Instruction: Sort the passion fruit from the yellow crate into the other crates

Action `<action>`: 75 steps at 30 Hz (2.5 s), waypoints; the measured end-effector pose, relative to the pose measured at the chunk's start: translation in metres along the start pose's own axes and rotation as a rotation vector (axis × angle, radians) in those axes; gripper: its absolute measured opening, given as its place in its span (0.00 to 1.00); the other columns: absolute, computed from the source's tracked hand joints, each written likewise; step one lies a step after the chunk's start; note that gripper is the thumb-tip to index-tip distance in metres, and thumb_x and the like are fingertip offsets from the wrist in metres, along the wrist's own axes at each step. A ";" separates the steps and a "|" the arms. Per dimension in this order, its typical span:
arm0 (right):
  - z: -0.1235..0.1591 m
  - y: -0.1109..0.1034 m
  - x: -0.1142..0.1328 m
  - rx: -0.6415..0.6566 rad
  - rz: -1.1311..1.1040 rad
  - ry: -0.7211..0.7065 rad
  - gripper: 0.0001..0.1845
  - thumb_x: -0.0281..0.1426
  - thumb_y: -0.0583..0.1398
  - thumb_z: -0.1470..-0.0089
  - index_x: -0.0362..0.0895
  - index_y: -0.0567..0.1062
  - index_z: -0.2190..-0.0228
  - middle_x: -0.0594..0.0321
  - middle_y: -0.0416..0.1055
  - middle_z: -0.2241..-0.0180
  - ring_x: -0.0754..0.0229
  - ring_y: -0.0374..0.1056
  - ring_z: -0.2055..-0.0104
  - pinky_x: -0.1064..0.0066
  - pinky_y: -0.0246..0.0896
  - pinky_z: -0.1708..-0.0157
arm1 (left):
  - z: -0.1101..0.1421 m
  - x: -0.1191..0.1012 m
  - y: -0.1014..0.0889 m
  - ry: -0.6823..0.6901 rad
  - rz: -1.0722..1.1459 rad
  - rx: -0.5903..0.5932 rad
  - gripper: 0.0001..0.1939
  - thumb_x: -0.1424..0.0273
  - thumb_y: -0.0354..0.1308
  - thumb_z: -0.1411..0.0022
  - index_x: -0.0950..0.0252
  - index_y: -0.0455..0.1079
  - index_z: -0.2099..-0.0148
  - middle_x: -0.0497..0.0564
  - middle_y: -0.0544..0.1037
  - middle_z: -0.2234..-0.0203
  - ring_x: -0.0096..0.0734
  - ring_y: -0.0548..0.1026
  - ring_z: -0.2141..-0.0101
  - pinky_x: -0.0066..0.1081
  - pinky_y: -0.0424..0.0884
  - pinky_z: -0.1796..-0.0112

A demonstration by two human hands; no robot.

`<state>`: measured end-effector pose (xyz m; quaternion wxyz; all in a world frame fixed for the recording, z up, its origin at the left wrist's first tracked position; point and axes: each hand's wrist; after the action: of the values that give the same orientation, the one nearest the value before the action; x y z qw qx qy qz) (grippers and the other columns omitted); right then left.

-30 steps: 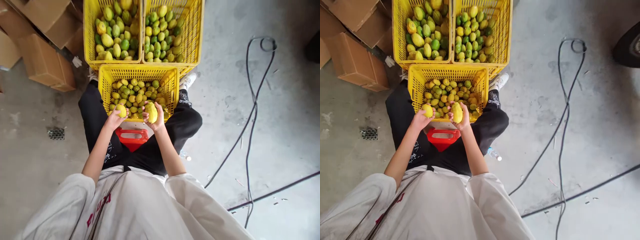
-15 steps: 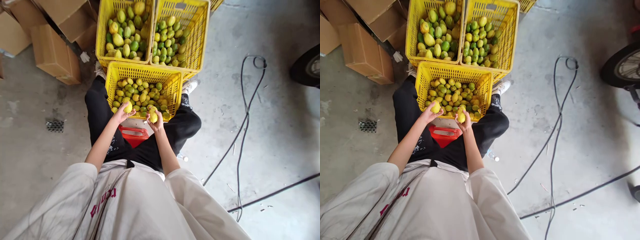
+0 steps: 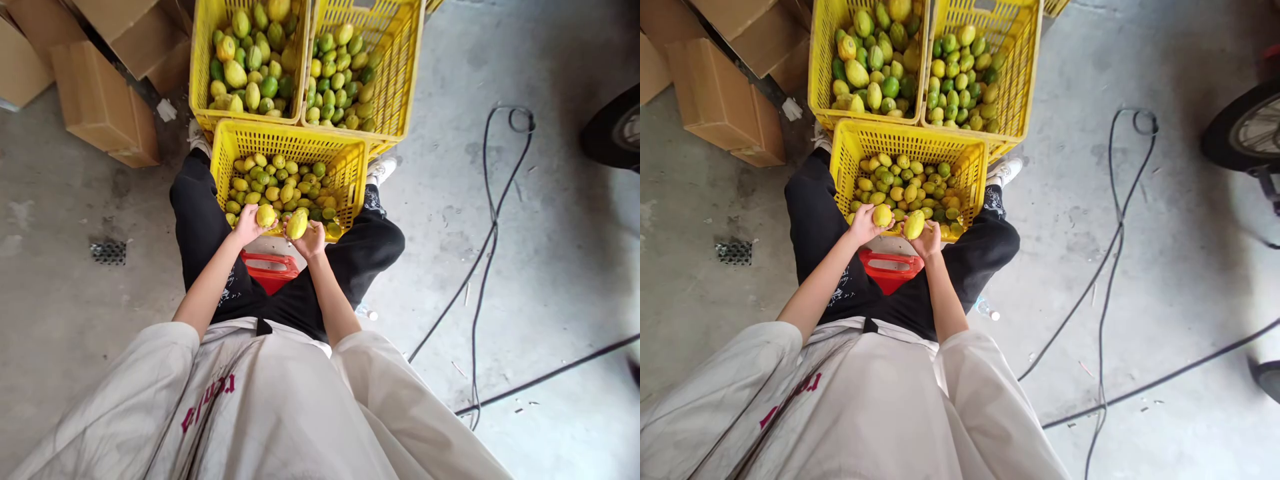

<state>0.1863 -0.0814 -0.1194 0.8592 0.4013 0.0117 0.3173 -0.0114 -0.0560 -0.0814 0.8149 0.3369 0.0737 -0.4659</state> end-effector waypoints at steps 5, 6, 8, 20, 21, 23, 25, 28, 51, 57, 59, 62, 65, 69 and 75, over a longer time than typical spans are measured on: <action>-0.004 -0.003 -0.003 -0.019 0.051 0.001 0.10 0.37 0.64 0.41 0.48 0.74 0.58 0.59 0.81 0.67 0.47 0.83 0.58 0.51 0.85 0.57 | -0.001 0.003 -0.004 -0.049 -0.064 0.023 0.10 0.65 0.60 0.27 0.67 0.76 0.59 0.54 0.83 0.69 0.34 0.83 0.67 0.30 0.78 0.64; -0.005 -0.004 -0.003 -0.045 0.048 0.006 0.09 0.36 0.64 0.40 0.48 0.74 0.59 0.61 0.80 0.69 0.49 0.83 0.62 0.55 0.86 0.59 | -0.001 0.004 -0.005 -0.050 -0.083 0.036 0.10 0.65 0.63 0.28 0.66 0.75 0.60 0.53 0.82 0.70 0.32 0.82 0.69 0.28 0.76 0.66; -0.007 -0.005 -0.004 -0.102 0.027 0.020 0.07 0.34 0.64 0.40 0.48 0.74 0.60 0.64 0.78 0.71 0.56 0.80 0.69 0.65 0.84 0.68 | -0.001 0.005 -0.008 -0.050 -0.111 0.050 0.10 0.67 0.69 0.32 0.65 0.72 0.63 0.49 0.79 0.72 0.28 0.80 0.73 0.26 0.73 0.69; -0.002 0.000 -0.002 0.016 -0.085 -0.051 0.22 0.37 0.54 0.42 0.48 0.77 0.49 0.55 0.85 0.57 0.46 0.81 0.48 0.47 0.82 0.51 | -0.005 0.003 -0.009 0.072 -0.068 -0.049 0.04 0.68 0.60 0.34 0.63 0.71 0.59 0.52 0.82 0.66 0.36 0.83 0.59 0.35 0.81 0.54; -0.002 0.000 -0.002 0.027 -0.082 -0.065 0.23 0.35 0.54 0.43 0.48 0.77 0.48 0.56 0.85 0.57 0.47 0.81 0.48 0.46 0.82 0.49 | -0.006 0.003 -0.009 0.057 -0.066 -0.056 0.04 0.69 0.58 0.33 0.63 0.72 0.58 0.54 0.83 0.65 0.39 0.84 0.56 0.37 0.82 0.53; -0.004 -0.002 -0.002 0.004 -0.064 -0.066 0.19 0.35 0.56 0.41 0.48 0.78 0.51 0.57 0.84 0.60 0.50 0.82 0.52 0.51 0.83 0.53 | -0.008 0.004 -0.010 0.034 -0.068 -0.055 0.05 0.70 0.55 0.31 0.63 0.72 0.58 0.55 0.84 0.64 0.40 0.85 0.54 0.38 0.83 0.51; -0.006 -0.004 -0.002 -0.065 -0.034 -0.046 0.13 0.37 0.58 0.38 0.49 0.78 0.54 0.60 0.83 0.65 0.54 0.81 0.60 0.61 0.84 0.60 | -0.009 0.007 -0.012 0.022 -0.089 -0.048 0.04 0.71 0.57 0.29 0.64 0.72 0.58 0.53 0.83 0.67 0.36 0.85 0.60 0.33 0.84 0.55; -0.009 -0.007 -0.003 -0.161 0.023 -0.032 0.06 0.36 0.63 0.36 0.50 0.76 0.59 0.66 0.80 0.69 0.60 0.78 0.67 0.70 0.82 0.67 | -0.010 0.011 -0.015 -0.016 -0.166 -0.037 0.07 0.72 0.66 0.32 0.63 0.70 0.60 0.46 0.79 0.72 0.27 0.80 0.73 0.27 0.81 0.67; -0.017 -0.006 -0.012 -0.138 0.125 -0.031 0.05 0.33 0.63 0.35 0.50 0.76 0.57 0.68 0.77 0.71 0.64 0.72 0.75 0.79 0.64 0.82 | -0.016 0.009 -0.019 -0.085 0.004 -0.177 0.09 0.69 0.51 0.27 0.65 0.71 0.52 0.54 0.81 0.69 0.40 0.85 0.64 0.34 0.83 0.62; -0.015 -0.002 -0.015 -0.117 0.144 -0.043 0.11 0.39 0.58 0.30 0.48 0.77 0.55 0.63 0.82 0.66 0.59 0.81 0.66 0.76 0.73 0.77 | -0.018 0.011 -0.020 -0.092 -0.076 -0.124 0.08 0.70 0.54 0.25 0.67 0.73 0.54 0.53 0.82 0.72 0.36 0.83 0.72 0.30 0.81 0.67; -0.014 -0.001 -0.014 -0.080 0.123 -0.049 0.14 0.43 0.57 0.30 0.49 0.75 0.54 0.62 0.83 0.65 0.57 0.82 0.65 0.74 0.74 0.76 | -0.018 0.012 -0.020 -0.075 -0.101 -0.114 0.09 0.69 0.54 0.24 0.67 0.73 0.57 0.53 0.82 0.72 0.34 0.82 0.74 0.29 0.80 0.68; -0.015 0.000 -0.014 -0.082 0.080 -0.015 0.12 0.40 0.55 0.31 0.48 0.74 0.54 0.60 0.83 0.65 0.57 0.82 0.66 0.73 0.75 0.75 | -0.017 0.012 -0.020 -0.082 -0.148 -0.123 0.11 0.68 0.57 0.24 0.67 0.73 0.61 0.52 0.81 0.74 0.32 0.80 0.76 0.28 0.79 0.69; -0.017 -0.003 -0.014 -0.106 0.030 -0.027 0.13 0.36 0.54 0.32 0.46 0.76 0.54 0.59 0.83 0.65 0.57 0.82 0.64 0.73 0.77 0.73 | -0.015 0.012 -0.022 -0.107 -0.215 -0.127 0.14 0.66 0.56 0.23 0.67 0.72 0.63 0.52 0.78 0.77 0.30 0.78 0.79 0.27 0.76 0.73; -0.021 -0.009 -0.016 -0.142 0.062 -0.052 0.06 0.36 0.63 0.36 0.49 0.76 0.58 0.64 0.81 0.68 0.57 0.81 0.65 0.69 0.83 0.65 | -0.008 0.008 -0.032 -0.052 -0.249 -0.123 0.08 0.70 0.56 0.25 0.67 0.71 0.59 0.51 0.79 0.77 0.31 0.79 0.79 0.27 0.76 0.74; -0.022 -0.010 -0.016 -0.128 0.123 -0.012 0.05 0.35 0.64 0.37 0.48 0.76 0.60 0.65 0.79 0.70 0.59 0.80 0.66 0.74 0.79 0.71 | 0.003 -0.003 -0.051 -0.027 -0.265 -0.143 0.08 0.70 0.59 0.29 0.67 0.73 0.51 0.53 0.83 0.72 0.32 0.79 0.79 0.28 0.76 0.75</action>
<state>0.1728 -0.0795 -0.1448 0.8621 0.3472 -0.0382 0.3670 -0.0547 -0.0726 -0.1025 0.7691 0.2590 0.1395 -0.5674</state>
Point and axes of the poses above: each hand's wrist, its own z-axis away from the middle knuckle, its own y-axis out of the palm, x = y × z
